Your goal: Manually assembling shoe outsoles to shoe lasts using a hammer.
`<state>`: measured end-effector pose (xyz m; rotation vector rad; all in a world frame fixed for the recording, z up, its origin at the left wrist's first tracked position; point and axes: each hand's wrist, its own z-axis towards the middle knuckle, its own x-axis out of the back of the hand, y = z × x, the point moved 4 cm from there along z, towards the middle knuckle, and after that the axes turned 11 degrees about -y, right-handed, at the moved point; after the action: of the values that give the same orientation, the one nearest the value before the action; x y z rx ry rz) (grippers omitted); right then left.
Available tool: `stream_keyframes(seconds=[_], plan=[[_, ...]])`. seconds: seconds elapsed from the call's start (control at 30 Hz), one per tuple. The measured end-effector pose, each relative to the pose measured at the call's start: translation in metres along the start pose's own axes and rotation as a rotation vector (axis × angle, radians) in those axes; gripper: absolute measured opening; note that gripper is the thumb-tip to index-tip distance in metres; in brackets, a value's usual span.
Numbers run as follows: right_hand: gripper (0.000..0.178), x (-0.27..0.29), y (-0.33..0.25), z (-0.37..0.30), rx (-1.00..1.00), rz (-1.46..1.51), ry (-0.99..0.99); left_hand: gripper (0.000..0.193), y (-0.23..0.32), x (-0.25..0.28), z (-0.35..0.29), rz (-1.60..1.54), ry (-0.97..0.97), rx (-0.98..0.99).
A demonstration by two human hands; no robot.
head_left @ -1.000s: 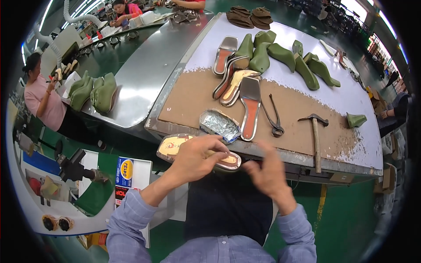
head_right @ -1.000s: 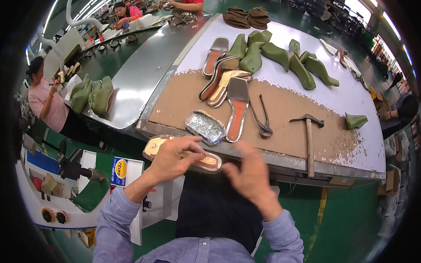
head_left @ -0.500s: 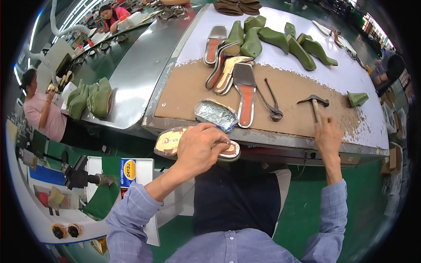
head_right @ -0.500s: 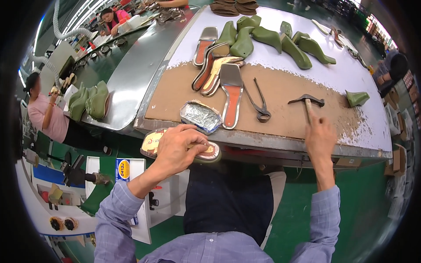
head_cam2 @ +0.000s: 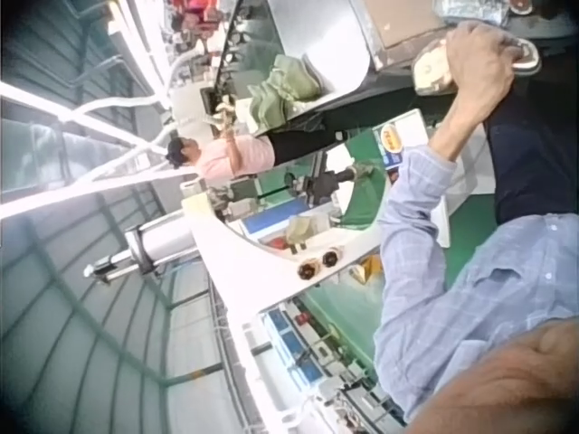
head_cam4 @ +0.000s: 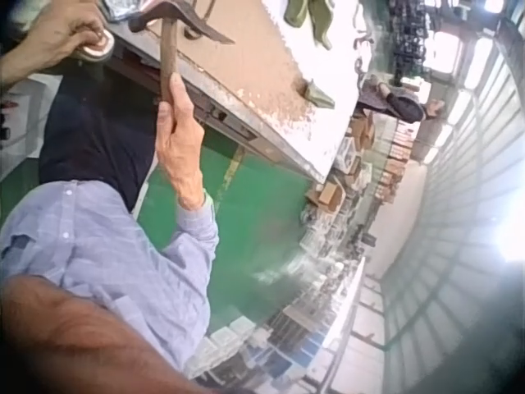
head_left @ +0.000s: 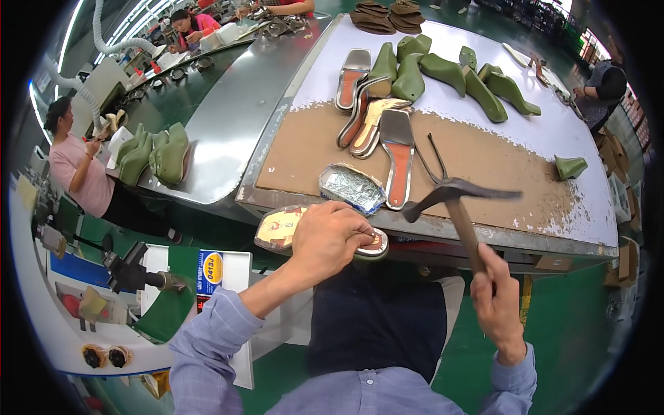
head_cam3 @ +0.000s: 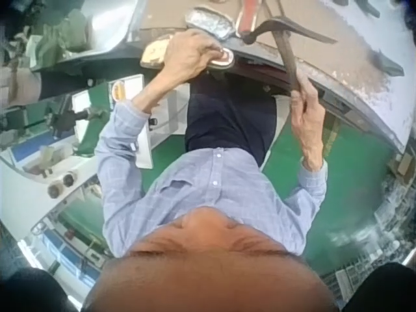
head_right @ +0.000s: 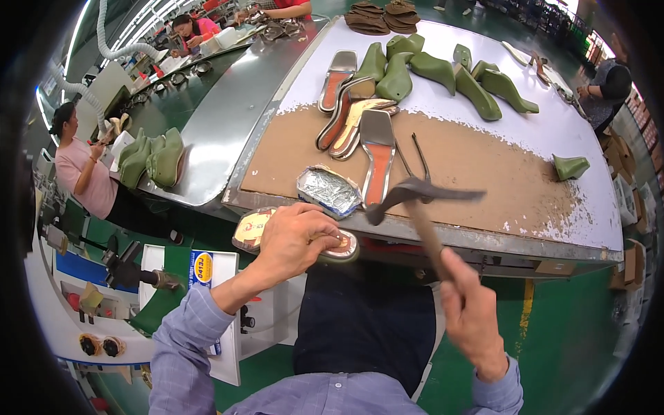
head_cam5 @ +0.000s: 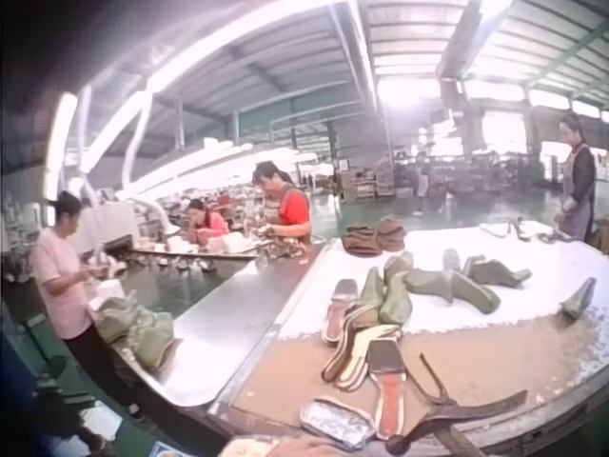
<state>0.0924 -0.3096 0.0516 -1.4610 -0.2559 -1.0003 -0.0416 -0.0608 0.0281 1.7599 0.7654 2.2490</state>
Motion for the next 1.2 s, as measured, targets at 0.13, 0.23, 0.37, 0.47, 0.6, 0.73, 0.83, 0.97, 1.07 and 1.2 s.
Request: stream_keyframes(seconds=[0.13,0.23,0.37,0.47,0.6,0.73,0.83,0.97,1.07,1.2], plan=[[0.039,-0.010,-0.033,-0.001,0.236,0.099,0.099,0.013,0.004,0.002,0.001,0.019,0.043,-0.055],[0.041,-0.021,-0.039,0.012,0.169,-0.055,-0.085,0.017,0.005,0.004,0.003,0.022,0.022,-0.036],[0.043,-0.021,-0.020,-0.005,0.093,0.085,-0.011,0.053,0.005,0.022,-0.004,0.171,-0.128,-0.121],[0.043,-0.023,-0.003,-0.027,0.021,0.389,0.093,0.055,-0.019,0.026,-0.007,0.248,-0.322,-0.112],[0.044,-0.016,-0.010,-0.017,-0.051,0.291,0.008,0.050,-0.017,0.019,-0.010,0.304,-0.272,-0.076],[0.055,0.011,-0.025,-0.021,0.254,0.183,0.303,0.049,-0.013,0.022,-0.009,0.288,-0.262,-0.053],[0.055,0.023,-0.042,-0.013,0.370,0.384,0.376,0.049,-0.012,0.019,-0.008,0.290,-0.268,-0.075],[0.044,-0.023,-0.034,0.009,-0.139,0.021,-0.255,0.050,-0.011,0.016,-0.010,0.295,-0.258,-0.096],[0.043,-0.001,-0.048,0.018,0.121,-0.014,-0.004,0.048,-0.017,0.017,-0.015,0.325,-0.237,-0.058],[0.045,0.025,-0.025,-0.036,0.265,0.180,0.345,0.047,-0.008,0.021,-0.012,0.304,-0.248,-0.066]])
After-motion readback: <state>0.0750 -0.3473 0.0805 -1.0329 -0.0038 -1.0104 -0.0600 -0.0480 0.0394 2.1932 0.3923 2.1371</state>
